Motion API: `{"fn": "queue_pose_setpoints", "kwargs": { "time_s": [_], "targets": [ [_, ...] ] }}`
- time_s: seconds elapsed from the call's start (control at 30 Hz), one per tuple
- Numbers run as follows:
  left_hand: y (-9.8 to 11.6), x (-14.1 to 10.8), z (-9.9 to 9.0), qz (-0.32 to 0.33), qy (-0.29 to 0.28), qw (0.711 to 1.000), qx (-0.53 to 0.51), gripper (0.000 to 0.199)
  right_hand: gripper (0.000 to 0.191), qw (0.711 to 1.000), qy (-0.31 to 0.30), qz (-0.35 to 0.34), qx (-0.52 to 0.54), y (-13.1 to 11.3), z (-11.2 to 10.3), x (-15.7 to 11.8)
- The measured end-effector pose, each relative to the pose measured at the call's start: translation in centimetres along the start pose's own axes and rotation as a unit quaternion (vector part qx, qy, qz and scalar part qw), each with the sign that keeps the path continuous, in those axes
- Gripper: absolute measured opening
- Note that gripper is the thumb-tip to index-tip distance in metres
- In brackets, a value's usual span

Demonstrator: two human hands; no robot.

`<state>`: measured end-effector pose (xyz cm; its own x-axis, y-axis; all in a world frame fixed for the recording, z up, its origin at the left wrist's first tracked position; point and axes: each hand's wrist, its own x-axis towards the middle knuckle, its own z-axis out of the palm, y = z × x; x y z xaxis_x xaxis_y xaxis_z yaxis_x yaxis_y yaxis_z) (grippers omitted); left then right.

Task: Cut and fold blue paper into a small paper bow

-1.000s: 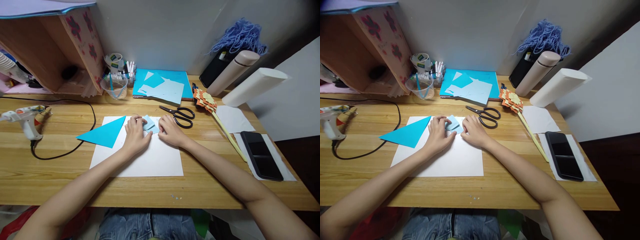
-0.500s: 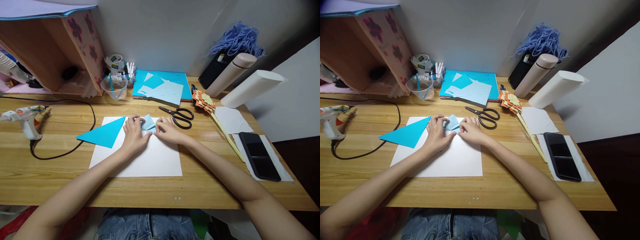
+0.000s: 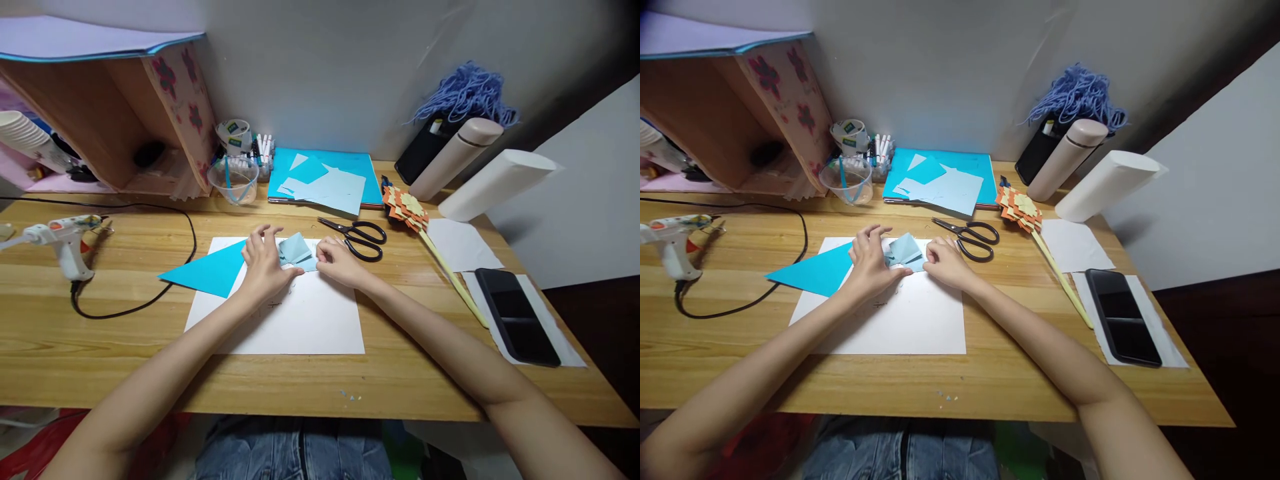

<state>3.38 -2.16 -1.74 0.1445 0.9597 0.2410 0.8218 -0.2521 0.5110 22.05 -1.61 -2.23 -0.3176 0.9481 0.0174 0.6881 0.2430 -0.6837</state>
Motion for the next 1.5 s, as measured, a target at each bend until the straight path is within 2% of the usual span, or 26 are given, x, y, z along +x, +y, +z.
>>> {"fn": "queue_pose_setpoints", "kwargs": {
  "time_s": [0.1, 0.17, 0.3, 0.47, 0.7, 0.83, 0.93, 1.03, 1.27, 1.5],
  "targets": [
    [-0.4, 0.1, 0.0, -0.006, 0.001, 1.0, -0.005, 0.086, 0.013, 0.996, 0.074, -0.026, 0.035, 0.1, 0.5, -0.7],
    [-0.5, 0.1, 0.0, -0.009, 0.0, 1.0, -0.008, 0.087, 0.009, 0.993, 0.093, -0.042, 0.063, 0.1, 0.7, -0.9],
    [-0.4, -0.2, -0.1, -0.008, 0.004, 1.0, -0.018, 0.085, 0.01, 0.992, 0.073, -0.077, 0.073, 0.3, 0.7, -0.9],
    [0.2, -0.8, 0.0, 0.01, 0.013, 1.0, -0.019, 0.068, 0.01, 0.993, 0.081, -0.071, 0.038, 0.3, 0.7, -0.8],
    [0.2, -0.7, 0.3, 0.049, 0.035, 0.998, 0.03, 0.05, 0.008, 0.993, 0.085, -0.08, 0.031, 0.1, 0.9, -0.9],
    [0.2, -0.5, 0.0, 0.057, 0.053, 0.996, 0.051, 0.029, 0.01, 0.989, 0.071, -0.116, 0.059, -0.1, 0.8, -1.1],
    [0.6, -0.9, -0.5, 0.089, -0.003, 0.995, 0.039, 0.013, 0.019, 0.985, 0.053, -0.147, 0.077, -0.2, 0.9, -1.2],
    [0.9, -1.4, -0.7, 0.106, -0.073, 0.991, 0.04, 0.023, 0.03, 0.982, 0.047, -0.167, 0.069, -0.1, 1.0, -1.3],
    [0.1, -0.8, -0.5, 0.105, -0.079, 0.99, 0.045, 0.025, 0.049, 0.967, 0.022, -0.25, 0.052, -0.2, 1.0, -1.5],
    [-0.2, -0.5, -0.3, 0.123, -0.076, 0.99, 0.009, 0.022, 0.042, 0.969, -0.022, -0.243, 0.027, 1.2, 1.0, -0.7]
  ]
}}
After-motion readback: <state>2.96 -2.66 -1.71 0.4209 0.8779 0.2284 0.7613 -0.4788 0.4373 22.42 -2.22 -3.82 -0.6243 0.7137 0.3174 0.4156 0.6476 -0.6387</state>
